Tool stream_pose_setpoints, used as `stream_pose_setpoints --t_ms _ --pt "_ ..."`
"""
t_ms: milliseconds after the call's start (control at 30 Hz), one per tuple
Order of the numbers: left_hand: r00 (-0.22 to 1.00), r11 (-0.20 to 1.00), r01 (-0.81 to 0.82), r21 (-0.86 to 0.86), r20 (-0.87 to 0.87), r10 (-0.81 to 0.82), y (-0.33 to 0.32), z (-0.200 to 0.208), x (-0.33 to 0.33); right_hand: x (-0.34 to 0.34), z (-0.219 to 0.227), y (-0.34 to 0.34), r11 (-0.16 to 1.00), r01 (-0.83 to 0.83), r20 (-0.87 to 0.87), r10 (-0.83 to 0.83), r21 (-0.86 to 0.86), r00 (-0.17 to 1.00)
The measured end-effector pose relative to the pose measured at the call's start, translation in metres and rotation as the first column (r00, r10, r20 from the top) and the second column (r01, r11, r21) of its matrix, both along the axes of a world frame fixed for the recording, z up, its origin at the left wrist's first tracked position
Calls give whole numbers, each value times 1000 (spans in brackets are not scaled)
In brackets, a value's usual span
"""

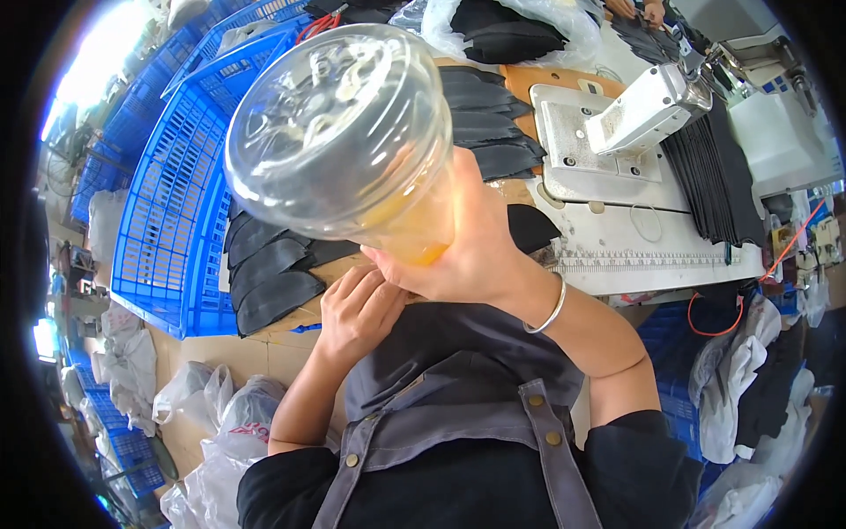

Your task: Applying glue to black shoe components using a squeeze bottle.

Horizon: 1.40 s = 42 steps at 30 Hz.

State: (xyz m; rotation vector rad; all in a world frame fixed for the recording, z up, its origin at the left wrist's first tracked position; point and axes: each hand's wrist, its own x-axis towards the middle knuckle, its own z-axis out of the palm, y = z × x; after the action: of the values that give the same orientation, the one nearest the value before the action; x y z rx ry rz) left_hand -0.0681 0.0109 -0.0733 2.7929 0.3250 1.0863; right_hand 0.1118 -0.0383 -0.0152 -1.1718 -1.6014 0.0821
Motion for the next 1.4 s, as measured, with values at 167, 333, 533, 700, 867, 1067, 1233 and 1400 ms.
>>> stream_pose_setpoints --t_ms 167,333,533,700,867,1067,1233,1400 --pt "999 1000 3 3 32 -3 1 -4 4 29 3 -6 984 147 -157 -131 99 979" --pt "999 1000 -13 -8 47 13 3 -5 0 75 3 -45 912 409 17 -410 30 912" --pt "998 999 -6 -33 59 8 2 -5 2 69 26 -67 861 480 -269 -429 167 863" --pt "998 1000 3 -23 60 -2 2 -1 4 3 10 -21 995 -59 -226 75 77 971" --pt "999 999 -46 -25 14 46 -1 -7 -5 -5 -4 -13 997 71 132 -73 22 989" --pt "999 998 -18 -62 44 20 0 2 5 57 -3 -56 972 235 -70 -234 1 970" --pt "999 984 -47 -170 -7 46 -4 21 9 111 -14 -94 731 650 -292 -588 207 755" --pt "998 981 -61 -184 -14 60 -4 52 37 120 -32 -118 906 394 -838 -92 153 538"
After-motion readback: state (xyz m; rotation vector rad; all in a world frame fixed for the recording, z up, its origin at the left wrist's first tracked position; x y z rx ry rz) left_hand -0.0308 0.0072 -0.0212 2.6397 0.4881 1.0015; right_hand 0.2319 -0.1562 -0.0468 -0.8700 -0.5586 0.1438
